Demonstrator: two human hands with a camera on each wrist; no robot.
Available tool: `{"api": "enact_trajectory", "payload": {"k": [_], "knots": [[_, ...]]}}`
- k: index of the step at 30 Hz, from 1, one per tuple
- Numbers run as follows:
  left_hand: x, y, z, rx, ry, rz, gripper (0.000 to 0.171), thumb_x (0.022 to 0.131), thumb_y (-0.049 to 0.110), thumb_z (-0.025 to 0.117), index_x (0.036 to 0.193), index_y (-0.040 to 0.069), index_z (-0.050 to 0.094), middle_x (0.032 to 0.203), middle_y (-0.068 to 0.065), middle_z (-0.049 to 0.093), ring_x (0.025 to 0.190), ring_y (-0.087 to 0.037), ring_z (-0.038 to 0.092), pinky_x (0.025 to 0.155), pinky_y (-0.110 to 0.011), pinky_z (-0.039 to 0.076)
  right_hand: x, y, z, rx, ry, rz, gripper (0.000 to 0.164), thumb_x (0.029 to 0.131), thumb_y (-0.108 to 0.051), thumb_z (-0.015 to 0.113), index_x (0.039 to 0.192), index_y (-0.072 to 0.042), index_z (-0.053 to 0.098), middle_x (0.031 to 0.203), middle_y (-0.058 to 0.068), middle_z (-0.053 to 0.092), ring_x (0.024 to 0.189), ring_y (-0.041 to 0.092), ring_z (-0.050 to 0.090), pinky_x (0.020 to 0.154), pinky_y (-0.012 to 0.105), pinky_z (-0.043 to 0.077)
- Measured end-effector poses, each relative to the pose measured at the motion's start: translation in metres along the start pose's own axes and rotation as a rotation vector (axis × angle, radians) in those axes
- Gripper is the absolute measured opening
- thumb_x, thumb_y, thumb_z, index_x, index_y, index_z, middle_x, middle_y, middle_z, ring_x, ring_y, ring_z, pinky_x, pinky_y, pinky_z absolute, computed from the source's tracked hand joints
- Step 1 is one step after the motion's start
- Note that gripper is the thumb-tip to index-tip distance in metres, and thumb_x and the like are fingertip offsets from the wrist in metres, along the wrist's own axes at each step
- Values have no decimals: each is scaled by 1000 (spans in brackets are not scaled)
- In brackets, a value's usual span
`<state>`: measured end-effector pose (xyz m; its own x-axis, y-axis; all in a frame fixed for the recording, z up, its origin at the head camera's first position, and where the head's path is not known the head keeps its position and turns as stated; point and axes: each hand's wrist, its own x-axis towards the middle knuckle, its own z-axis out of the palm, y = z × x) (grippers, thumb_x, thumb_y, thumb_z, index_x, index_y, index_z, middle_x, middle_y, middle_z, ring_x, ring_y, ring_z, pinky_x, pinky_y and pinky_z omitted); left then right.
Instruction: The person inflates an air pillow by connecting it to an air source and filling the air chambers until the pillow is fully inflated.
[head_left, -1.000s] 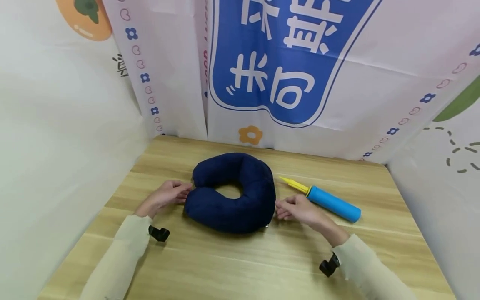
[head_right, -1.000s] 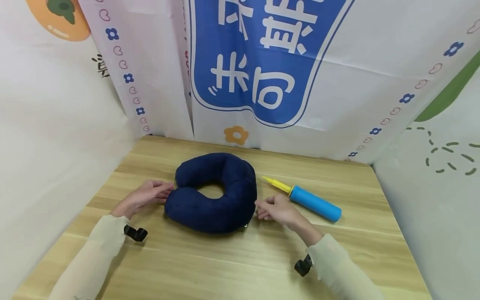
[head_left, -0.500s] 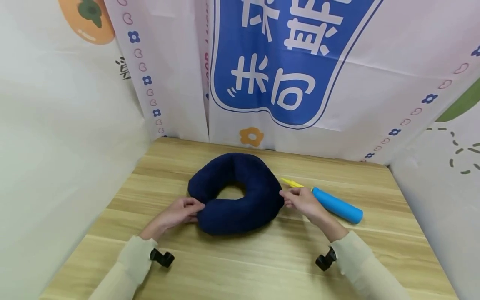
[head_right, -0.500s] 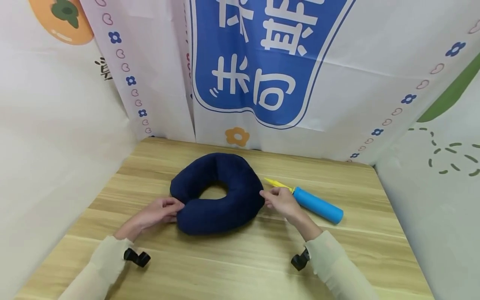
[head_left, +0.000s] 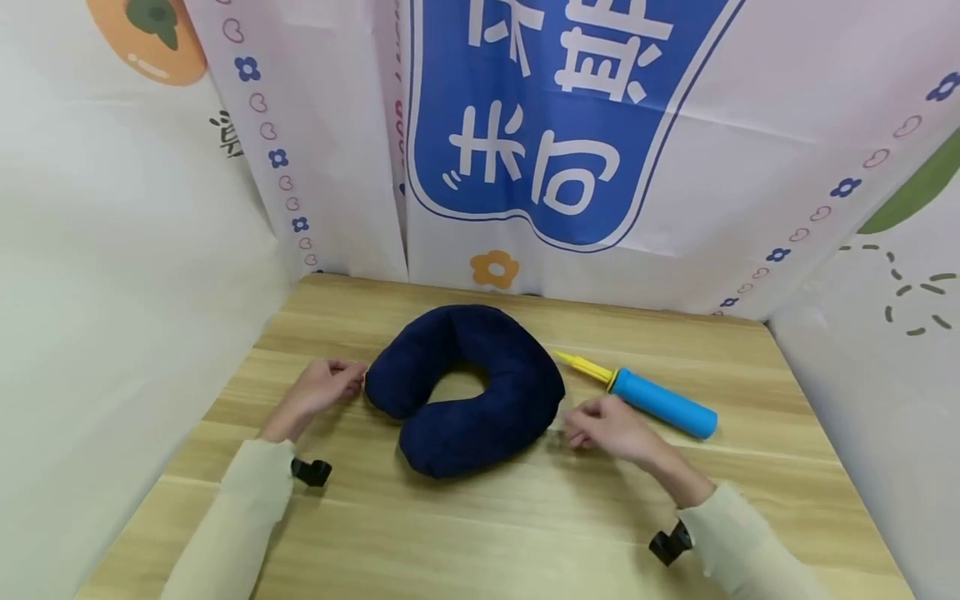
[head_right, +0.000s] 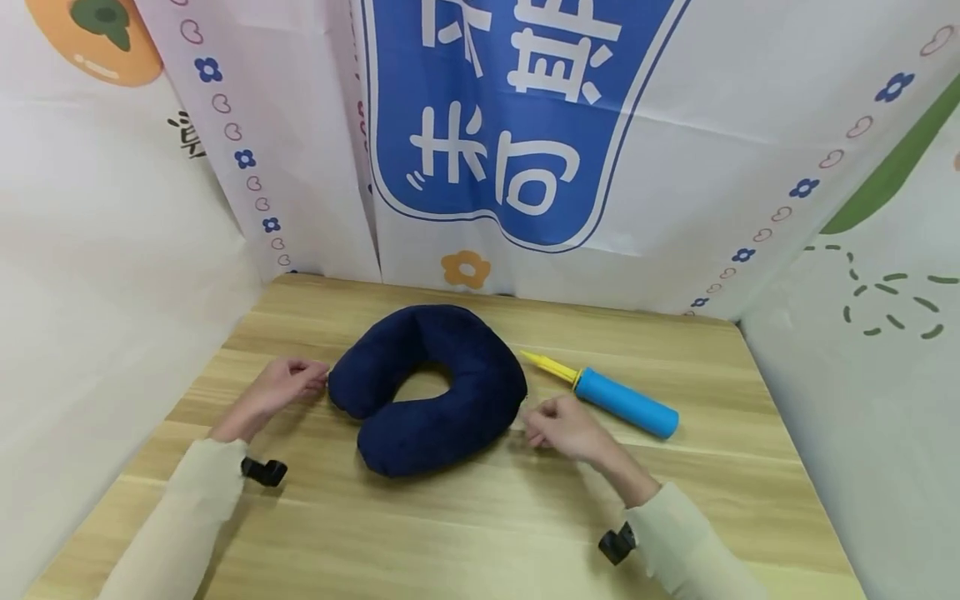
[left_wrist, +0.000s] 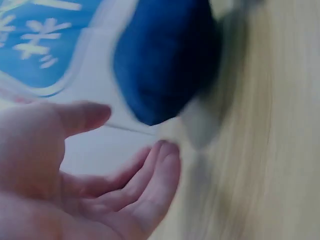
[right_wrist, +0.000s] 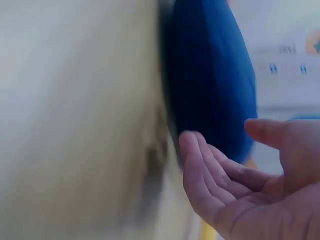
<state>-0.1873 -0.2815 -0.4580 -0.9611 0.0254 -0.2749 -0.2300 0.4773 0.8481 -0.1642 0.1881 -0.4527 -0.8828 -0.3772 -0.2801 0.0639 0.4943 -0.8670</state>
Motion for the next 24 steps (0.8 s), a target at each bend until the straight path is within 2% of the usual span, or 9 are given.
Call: {"api": "enact_trajectory", "payload": {"k": [4,7,8,10,11,15,17,21,24], "knots": [[16,0,0,50,18,-47,69,109,55,48,146,-2,59,134,-17,64,119,-24,60,96,-31,49,2,-10,38,86,-173,-36,44,108,-33,61,115,9,73,104,23,79,95,31,79,83,40,65],[17,-2,2,20,2,-49,68,110,52,45,152,-1,53,153,-21,55,136,-28,51,105,-34,44,5,-15,57,123,-192,-41,45,108,-35,61,113,9,72,105,22,79,96,31,78,84,41,65],[16,-3,3,12,4,-42,66,111,49,46,152,-2,53,154,-19,55,136,-26,51,105,-32,43,7,-16,59,122,-175,-43,45,108,-35,61,112,8,72,105,22,79,95,30,78,84,41,65],[10,-5,4,-14,18,-43,57,110,45,49,136,-3,66,121,-16,71,109,-21,61,92,-29,47,11,-18,59,111,-123,-42,45,107,-37,62,110,7,72,105,21,79,94,29,78,84,42,65],[5,-6,4,-23,29,-36,54,110,43,51,132,-4,67,110,-12,71,95,-17,62,84,-27,47,13,-18,57,104,-97,-37,45,107,-38,62,109,6,72,106,20,78,95,28,78,85,42,65],[-15,-8,12,-105,42,-27,46,109,37,58,120,-7,67,94,3,60,74,-5,50,71,-24,49,28,-20,42,84,10,-14,48,106,-40,63,120,6,70,110,20,77,99,27,76,90,42,63],[-23,-7,22,-179,48,-13,49,108,32,60,131,-11,62,110,1,64,83,-3,58,77,-23,55,36,-19,34,72,69,-2,51,107,-40,62,131,5,66,114,19,76,104,28,74,93,43,62],[-31,-5,47,-304,46,-1,37,106,22,64,125,-10,60,101,2,67,86,-4,66,82,-24,60,52,-17,21,59,177,9,59,109,-41,58,148,4,55,126,20,73,115,32,71,103,47,58],[-35,-6,59,-288,18,32,33,106,18,64,122,-11,59,98,-2,71,89,-6,68,84,-24,61,61,-12,17,49,215,2,59,110,-38,55,151,4,52,137,22,68,124,35,68,107,49,56]]}}
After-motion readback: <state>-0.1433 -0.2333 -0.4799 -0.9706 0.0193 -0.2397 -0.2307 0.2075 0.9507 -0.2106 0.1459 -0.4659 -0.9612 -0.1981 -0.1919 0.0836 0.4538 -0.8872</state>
